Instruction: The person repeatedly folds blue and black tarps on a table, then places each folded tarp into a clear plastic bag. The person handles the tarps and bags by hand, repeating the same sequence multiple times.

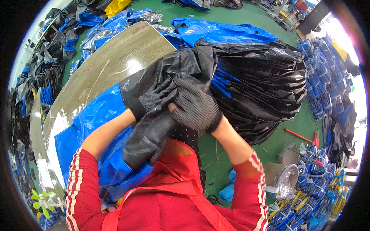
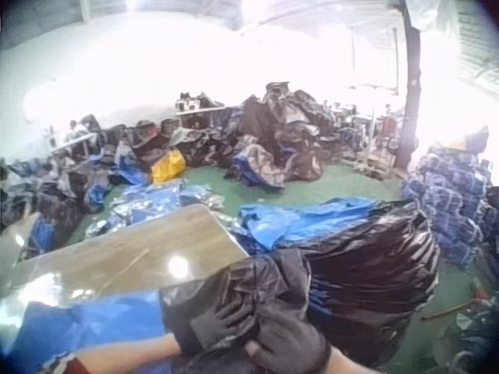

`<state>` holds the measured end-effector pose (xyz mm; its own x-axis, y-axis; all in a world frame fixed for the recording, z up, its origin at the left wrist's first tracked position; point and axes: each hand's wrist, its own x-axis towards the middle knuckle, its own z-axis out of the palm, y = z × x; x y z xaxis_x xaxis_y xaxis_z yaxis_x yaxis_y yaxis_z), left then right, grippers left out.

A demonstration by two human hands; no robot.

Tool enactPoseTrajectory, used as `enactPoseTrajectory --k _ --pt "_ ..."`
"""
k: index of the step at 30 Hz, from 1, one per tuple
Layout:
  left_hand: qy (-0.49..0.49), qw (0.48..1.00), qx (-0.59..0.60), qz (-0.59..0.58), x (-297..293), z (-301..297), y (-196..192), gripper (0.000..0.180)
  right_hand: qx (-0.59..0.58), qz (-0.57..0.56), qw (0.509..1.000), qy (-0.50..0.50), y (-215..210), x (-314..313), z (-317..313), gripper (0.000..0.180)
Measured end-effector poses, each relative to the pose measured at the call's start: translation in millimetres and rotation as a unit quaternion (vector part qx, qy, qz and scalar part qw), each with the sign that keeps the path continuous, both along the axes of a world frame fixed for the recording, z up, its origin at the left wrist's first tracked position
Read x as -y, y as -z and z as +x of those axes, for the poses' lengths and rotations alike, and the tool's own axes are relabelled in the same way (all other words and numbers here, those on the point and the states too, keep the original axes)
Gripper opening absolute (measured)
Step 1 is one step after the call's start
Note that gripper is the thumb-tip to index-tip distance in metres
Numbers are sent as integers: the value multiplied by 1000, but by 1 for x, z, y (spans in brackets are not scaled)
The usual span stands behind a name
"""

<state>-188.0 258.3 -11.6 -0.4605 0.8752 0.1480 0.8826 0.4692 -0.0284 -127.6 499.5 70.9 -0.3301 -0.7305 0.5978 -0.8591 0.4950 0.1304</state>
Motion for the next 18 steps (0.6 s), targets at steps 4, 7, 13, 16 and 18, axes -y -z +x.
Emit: enactPoseTrajectory --k 4,7,13,16,18 --pt "-1 995 64 72 7 2 8 55 219 143 956 133 -22 72 -101 29" --pt "-9 994 69 85 7 5 10 53 334 271 899 86 7 109 -154 53" --pt "-32 991 104 74 56 24 -14 50 422 275 858 96 73 102 -187 59" --pt "-94 985 144 17 140 68 -39 49 425 275 857 97 84 99 -194 59" --pt "-167 971 168 -33 214 113 -52 48 420 279 856 112 87 100 -199 60"
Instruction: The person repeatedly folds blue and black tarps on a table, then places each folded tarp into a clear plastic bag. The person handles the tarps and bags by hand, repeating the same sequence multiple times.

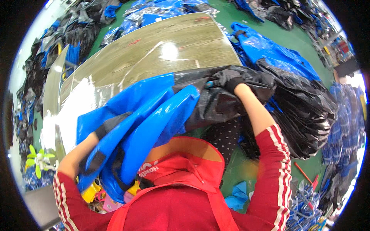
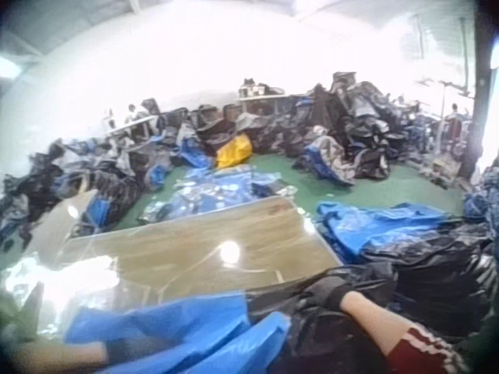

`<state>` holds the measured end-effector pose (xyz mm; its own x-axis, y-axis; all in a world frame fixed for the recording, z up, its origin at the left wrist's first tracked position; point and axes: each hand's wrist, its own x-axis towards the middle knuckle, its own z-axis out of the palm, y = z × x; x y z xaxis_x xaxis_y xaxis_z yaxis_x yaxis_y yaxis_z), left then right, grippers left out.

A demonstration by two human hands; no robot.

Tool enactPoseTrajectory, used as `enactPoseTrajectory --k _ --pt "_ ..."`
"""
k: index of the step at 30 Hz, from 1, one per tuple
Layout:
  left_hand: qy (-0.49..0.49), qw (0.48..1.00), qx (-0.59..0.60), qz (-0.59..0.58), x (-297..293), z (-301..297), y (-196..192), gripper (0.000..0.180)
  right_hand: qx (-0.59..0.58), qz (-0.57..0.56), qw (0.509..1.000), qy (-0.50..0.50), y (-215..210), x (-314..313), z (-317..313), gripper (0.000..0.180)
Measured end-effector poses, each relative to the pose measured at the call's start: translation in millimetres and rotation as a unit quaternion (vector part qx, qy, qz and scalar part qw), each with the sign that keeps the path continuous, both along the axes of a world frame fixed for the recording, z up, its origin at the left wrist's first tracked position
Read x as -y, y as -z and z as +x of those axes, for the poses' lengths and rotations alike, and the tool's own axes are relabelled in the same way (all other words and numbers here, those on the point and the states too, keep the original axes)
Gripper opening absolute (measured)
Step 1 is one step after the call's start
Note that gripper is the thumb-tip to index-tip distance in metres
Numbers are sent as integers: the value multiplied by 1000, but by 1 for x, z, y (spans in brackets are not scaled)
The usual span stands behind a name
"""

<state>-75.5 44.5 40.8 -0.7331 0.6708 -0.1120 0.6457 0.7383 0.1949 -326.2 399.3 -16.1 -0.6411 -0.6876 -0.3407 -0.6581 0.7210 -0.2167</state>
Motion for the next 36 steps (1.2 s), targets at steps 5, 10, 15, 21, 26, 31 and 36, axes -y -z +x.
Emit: enactPoseTrajectory --k 5,10,15,21,26,31,36 --pt "-221 970 17 -100 146 141 -17 47 4 9 999 47 -2 3 -1 64" --pt "-485 874 -26 -9 140 245 29 46 0 18 998 55 -10 6 3 67" --pt "-689 687 -135 189 103 248 78 46 -33 29 996 77 -11 4 2 60" --pt "-716 665 -186 105 225 209 16 47 -151 -49 985 74 -2 -16 9 53" --pt "-703 687 -93 161 247 193 78 56 -85 7 993 86 -8 -12 16 61" --pt "-766 523 32 372 228 175 55 90 -86 78 991 63 -20 6 24 71" --pt "-444 841 -308 -34 142 88 3 85 -45 137 986 87 -53 25 37 76"
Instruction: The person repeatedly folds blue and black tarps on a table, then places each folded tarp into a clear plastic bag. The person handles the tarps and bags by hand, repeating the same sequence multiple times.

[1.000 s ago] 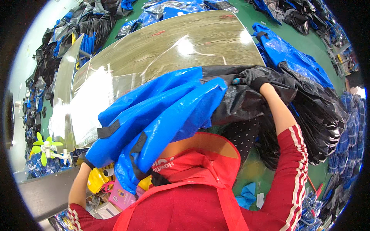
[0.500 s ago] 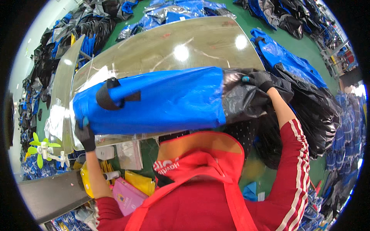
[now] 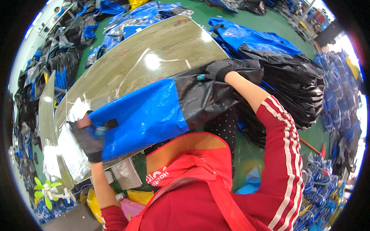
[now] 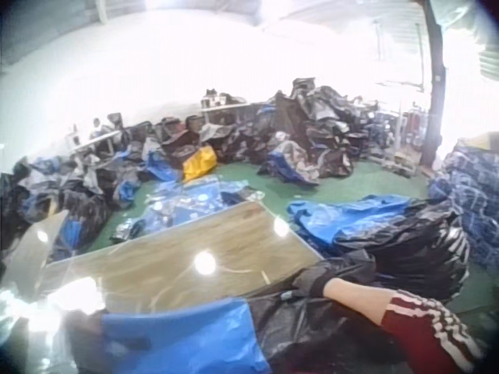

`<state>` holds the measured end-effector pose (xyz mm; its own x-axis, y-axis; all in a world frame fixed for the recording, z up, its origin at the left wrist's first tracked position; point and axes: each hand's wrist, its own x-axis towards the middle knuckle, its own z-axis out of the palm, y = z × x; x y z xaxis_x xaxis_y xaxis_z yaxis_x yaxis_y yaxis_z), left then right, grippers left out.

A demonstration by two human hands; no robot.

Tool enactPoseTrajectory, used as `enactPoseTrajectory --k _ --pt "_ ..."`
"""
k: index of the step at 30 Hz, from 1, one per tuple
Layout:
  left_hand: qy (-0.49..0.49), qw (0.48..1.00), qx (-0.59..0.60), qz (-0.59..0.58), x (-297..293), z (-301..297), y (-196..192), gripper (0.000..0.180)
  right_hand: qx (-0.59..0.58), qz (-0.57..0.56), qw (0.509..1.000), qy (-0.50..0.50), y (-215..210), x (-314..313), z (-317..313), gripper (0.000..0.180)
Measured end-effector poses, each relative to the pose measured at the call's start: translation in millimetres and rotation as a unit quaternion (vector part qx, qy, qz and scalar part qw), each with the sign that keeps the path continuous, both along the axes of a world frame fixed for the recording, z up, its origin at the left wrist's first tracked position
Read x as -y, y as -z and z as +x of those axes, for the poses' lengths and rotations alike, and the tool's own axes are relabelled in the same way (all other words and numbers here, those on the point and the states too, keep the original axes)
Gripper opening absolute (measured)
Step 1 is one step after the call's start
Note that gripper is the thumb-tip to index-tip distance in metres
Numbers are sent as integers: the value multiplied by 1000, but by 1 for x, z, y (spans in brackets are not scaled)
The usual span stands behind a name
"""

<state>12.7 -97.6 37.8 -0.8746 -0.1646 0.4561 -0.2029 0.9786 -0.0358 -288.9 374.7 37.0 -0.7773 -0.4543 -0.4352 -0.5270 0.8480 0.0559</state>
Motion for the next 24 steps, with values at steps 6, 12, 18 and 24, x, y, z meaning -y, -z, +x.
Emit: enactPoseTrajectory --k 6,12,18,24 --pt "44 974 217 -46 -50 -66 69 70 -130 -267 954 -38 -43 -29 15 62" --pt "24 953 301 1 -105 -108 1 56 -169 -196 948 -185 21 -53 41 56" --pt "316 934 140 89 -288 -175 24 86 -235 -334 902 -138 21 -79 44 44" --pt "320 934 132 83 -290 -180 58 96 -92 -769 457 436 17 -133 88 46"
